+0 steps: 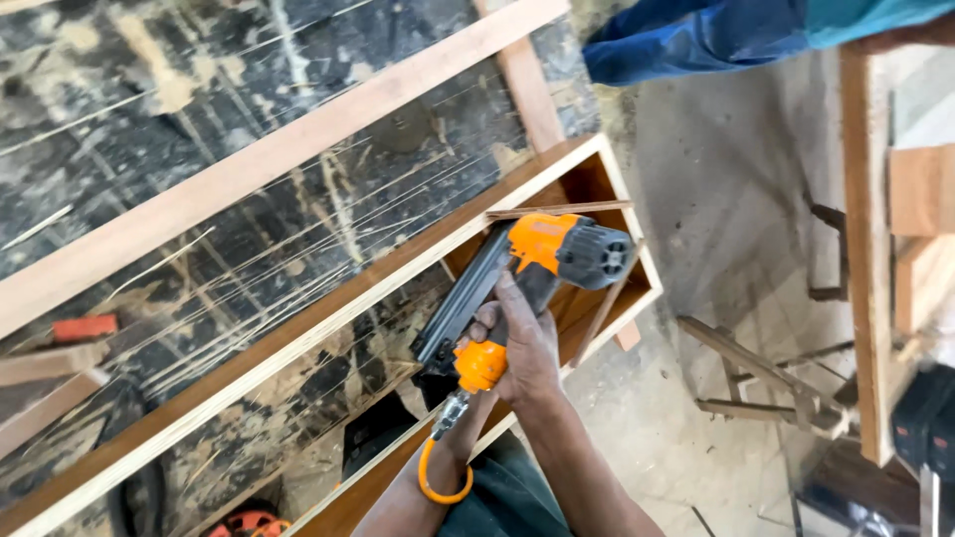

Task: Assembling and reinforcing a wooden box using a nail gun and hammer.

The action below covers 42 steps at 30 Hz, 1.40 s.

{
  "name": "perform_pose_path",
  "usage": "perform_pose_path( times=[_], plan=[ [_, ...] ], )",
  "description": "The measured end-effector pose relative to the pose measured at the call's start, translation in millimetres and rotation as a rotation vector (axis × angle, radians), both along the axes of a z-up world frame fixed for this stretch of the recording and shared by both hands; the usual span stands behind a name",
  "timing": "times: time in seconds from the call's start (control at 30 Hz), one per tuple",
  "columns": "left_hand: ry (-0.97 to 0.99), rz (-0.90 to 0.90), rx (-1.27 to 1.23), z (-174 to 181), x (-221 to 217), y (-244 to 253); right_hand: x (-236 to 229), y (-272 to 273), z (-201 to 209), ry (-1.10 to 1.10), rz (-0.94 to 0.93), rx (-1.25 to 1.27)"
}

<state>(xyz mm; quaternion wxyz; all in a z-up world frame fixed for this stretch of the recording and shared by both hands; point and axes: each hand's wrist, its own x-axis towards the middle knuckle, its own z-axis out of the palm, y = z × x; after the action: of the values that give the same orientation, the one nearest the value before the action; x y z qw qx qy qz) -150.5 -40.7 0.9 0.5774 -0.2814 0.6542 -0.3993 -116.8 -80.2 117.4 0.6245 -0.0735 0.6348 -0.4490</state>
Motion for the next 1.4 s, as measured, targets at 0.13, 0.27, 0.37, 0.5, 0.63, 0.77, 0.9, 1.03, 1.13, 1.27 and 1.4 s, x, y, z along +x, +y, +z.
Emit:
perform_pose_path(
  times=[0.13,0.27,0.37,0.5,0.63,0.77,0.9,1.03,1.13,1.27,1.4],
  plan=[
    [-0.141,-0.053,0.137,80,22,-26,-4,2,-2,0.053,-0.007,0.049],
    [0.081,0.11,0.157,67,-1,-19,-9,5,-3,0.075,0.006,0.032],
    [-0.335,-0.141,0.003,44,-3,-12,-12,8,1,0.069,0.017,0.015],
    [-0.905,-0.447,-0.142,-5,20,4,-23,24,32,-0.061,-0.005,-0.128],
    [-1.453,-0.817,-0.272,-52,50,27,-53,56,63,-0.017,-0.01,-0.197],
    [-1.965,-1.225,-0.463,-60,72,21,-71,79,63,0.022,-0.156,-0.099],
    [-2.348,-1.398,-0.548,-46,77,-17,-68,88,46,0.01,-0.219,-0.052],
    [-2.542,-1.428,-0.504,-61,64,-48,-56,84,32,-0.046,-0.204,-0.049],
    [-2.553,-1.443,-0.525,-66,61,-51,-45,75,29,0.01,-0.19,-0.012],
    [-2.494,-1.458,-0.461,-72,56,-47,-41,65,24,0.03,-0.178,0.019],
    [-2.488,-1.561,-0.603,-32,80,-44,-37,59,22,0.021,-0.174,0.033]
  ],
)
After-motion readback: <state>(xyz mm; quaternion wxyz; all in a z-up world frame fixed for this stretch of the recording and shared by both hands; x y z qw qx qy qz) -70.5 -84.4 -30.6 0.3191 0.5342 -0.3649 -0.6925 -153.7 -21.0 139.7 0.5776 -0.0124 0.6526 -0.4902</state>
